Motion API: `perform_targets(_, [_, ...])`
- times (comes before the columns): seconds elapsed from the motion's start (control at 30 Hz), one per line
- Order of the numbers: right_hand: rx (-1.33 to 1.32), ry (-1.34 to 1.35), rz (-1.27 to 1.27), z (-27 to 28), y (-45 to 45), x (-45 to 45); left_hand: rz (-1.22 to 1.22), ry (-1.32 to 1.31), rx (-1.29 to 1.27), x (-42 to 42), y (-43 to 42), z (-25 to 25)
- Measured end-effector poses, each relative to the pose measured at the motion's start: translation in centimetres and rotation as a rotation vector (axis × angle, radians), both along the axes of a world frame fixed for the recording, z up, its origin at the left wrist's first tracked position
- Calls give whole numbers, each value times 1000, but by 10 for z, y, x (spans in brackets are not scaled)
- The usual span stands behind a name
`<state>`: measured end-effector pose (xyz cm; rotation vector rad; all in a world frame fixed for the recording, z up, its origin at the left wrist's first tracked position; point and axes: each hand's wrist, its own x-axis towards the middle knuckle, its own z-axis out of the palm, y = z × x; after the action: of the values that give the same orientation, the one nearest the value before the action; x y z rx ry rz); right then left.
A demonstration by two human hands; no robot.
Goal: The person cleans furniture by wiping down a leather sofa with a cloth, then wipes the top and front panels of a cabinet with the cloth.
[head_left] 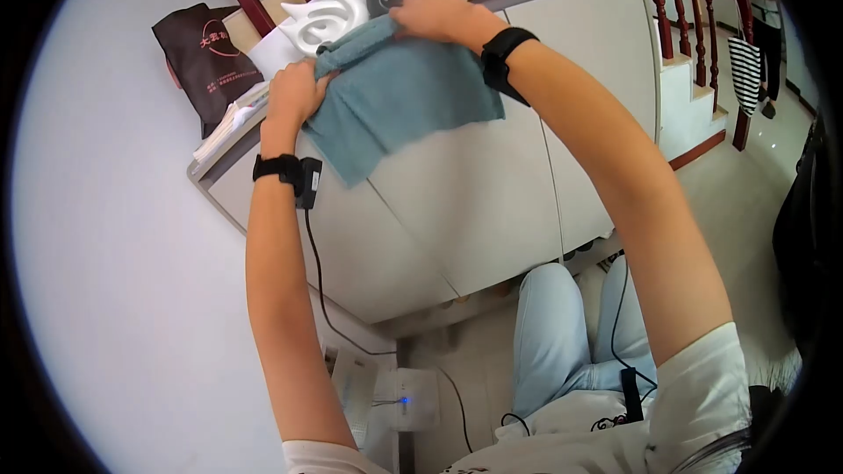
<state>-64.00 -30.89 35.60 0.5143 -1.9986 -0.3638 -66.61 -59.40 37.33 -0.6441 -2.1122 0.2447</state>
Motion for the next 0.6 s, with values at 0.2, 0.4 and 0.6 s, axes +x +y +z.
perform_targets(0.2, [19,28,27,-2,-1,4,-68,99,-4,3,-2,-7])
perform_targets(0.4, [-50,174,113,-13,1,-10,-159,105,119,7,1,-17])
perform_targets(0.6, [-181,250,201,-17,-6,-2,-279,153,319,-2,-1,-32])
